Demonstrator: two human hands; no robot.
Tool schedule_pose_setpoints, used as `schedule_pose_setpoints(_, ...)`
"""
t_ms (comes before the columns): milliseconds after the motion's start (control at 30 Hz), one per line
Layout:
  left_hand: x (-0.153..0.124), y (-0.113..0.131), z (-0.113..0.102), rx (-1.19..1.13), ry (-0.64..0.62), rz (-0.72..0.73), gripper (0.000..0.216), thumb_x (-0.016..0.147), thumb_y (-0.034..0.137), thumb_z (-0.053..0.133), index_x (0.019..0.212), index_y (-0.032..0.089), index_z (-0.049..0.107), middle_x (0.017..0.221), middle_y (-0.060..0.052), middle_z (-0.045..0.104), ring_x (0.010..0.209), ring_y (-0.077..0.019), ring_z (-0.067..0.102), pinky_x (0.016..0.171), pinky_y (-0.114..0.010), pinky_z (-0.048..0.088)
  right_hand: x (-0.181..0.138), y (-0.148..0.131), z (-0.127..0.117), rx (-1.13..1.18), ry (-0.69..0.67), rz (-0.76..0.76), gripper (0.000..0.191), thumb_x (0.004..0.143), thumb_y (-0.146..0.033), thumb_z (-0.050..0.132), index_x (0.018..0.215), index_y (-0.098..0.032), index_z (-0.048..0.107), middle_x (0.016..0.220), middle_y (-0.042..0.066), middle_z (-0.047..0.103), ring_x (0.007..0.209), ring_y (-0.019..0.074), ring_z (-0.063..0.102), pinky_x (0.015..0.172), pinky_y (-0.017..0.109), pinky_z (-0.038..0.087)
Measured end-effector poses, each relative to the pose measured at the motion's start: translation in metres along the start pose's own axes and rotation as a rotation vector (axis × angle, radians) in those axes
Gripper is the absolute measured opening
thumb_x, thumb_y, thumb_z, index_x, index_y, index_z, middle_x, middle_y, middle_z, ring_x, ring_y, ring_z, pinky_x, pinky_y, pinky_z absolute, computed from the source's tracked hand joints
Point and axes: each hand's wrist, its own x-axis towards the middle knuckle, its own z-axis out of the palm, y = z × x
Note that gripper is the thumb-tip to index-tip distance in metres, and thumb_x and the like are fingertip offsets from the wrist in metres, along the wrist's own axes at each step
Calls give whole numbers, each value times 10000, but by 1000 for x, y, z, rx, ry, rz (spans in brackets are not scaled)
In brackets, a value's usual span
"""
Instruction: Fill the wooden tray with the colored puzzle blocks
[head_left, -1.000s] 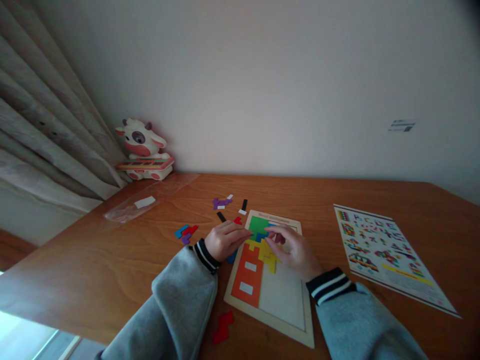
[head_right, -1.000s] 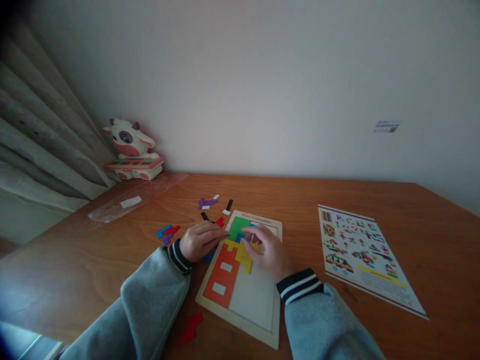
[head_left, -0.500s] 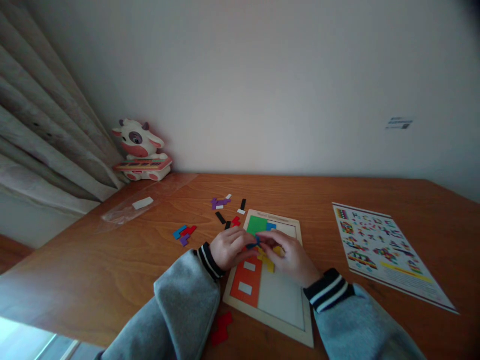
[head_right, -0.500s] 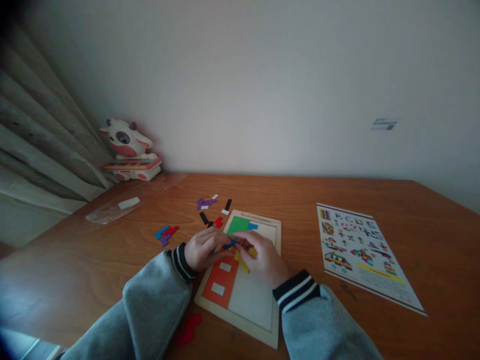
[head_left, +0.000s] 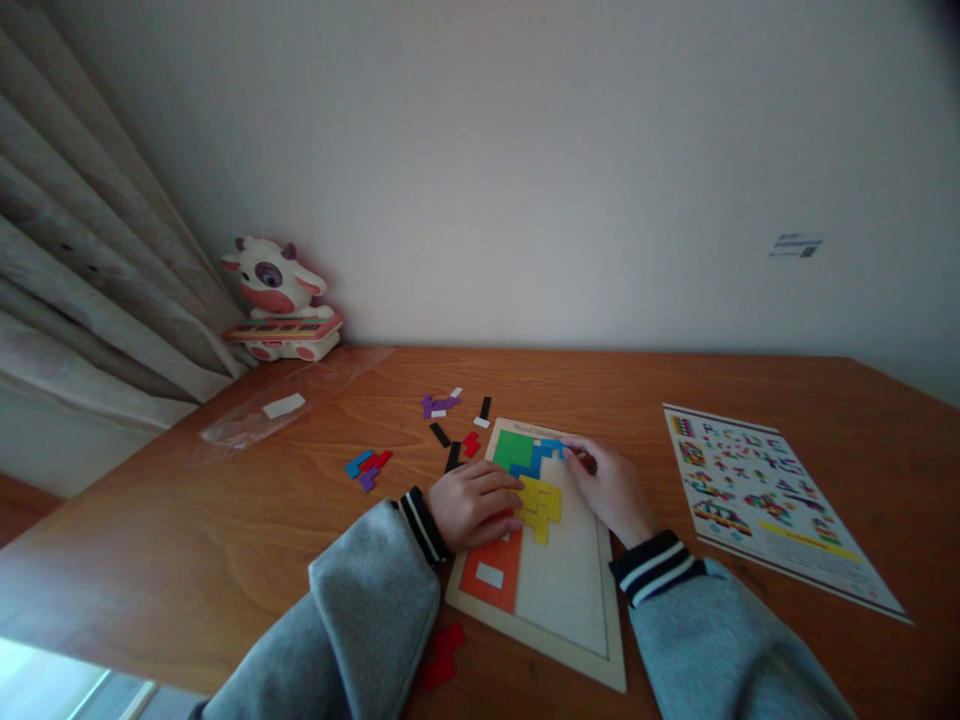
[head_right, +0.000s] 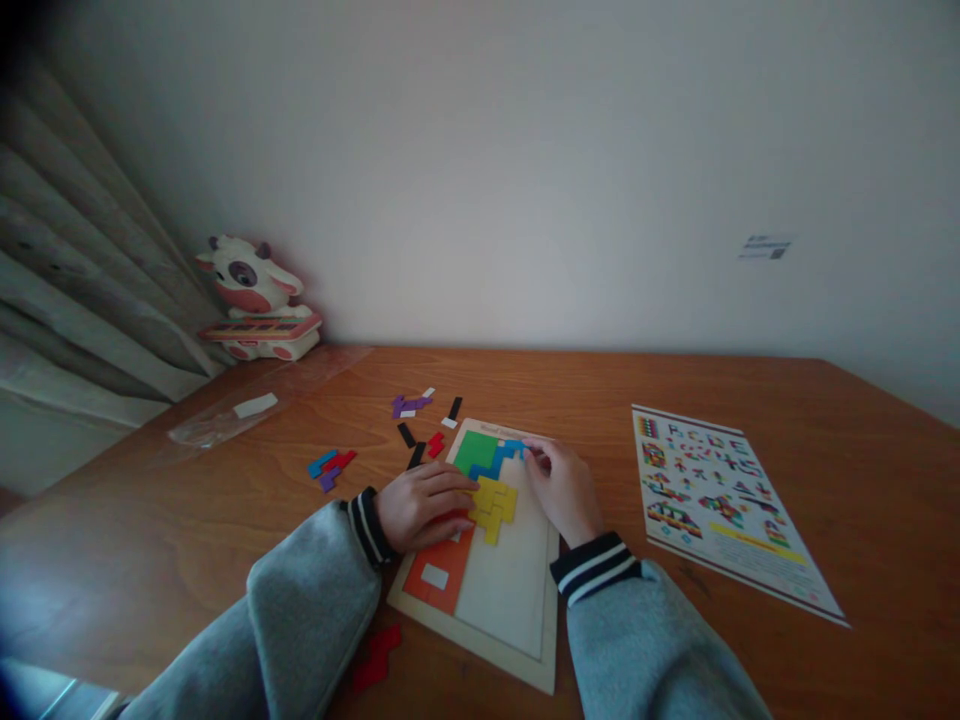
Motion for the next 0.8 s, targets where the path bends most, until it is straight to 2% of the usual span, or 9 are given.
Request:
schedule_pose_setpoints(333, 0, 0, 0, -5, -11, 2, 212, 931, 341, 547, 1006, 175, 655, 1118, -94, 682, 1018, -193, 619, 956, -331, 497, -1, -5, -1, -244, -49, -164, 284, 926, -302, 482, 1089, -218, 699, 1034, 95, 682, 960, 247, 643, 871, 427, 514)
schedule_pose_setpoints(500, 0, 1, 0, -12, -17, 5, 211, 940, 333, 533, 1022, 178, 651, 1126, -90, 682, 1020, -182, 628, 966, -329, 495, -1, -14, -3, -209, -123, -283, 298, 927, -267, 479, 1152, -240, 673, 1152, 82, 697, 1071, 253, 625, 950, 472, 487)
schedule_pose_setpoints(633, 0, 0, 1, -13, -9, 4, 217, 941, 342, 529, 1014, 182, 655, 1122, -90, 685, 1029, -183, 631, 963, -323, 497, -2, -16, -2, -167, -147, -278, 371, 913, -211, 464, 1252, -240, 611, 1190, 91, 687, 1087, 247, 628, 953, 482, 495)
schedule_pose_setpoints(800, -1, 0, 2, -17, -17, -11, 218, 940, 343, 531, 1013, 181, 659, 1129, -89, 684, 1039, -191, 627, 951, -325, 501, -4, -12, -1, -146, -179, -271, 390, 921, -222, 456, 1295, -224, 566, 1232, 105, 658, 1110, 248, 614, 970, 479, 490)
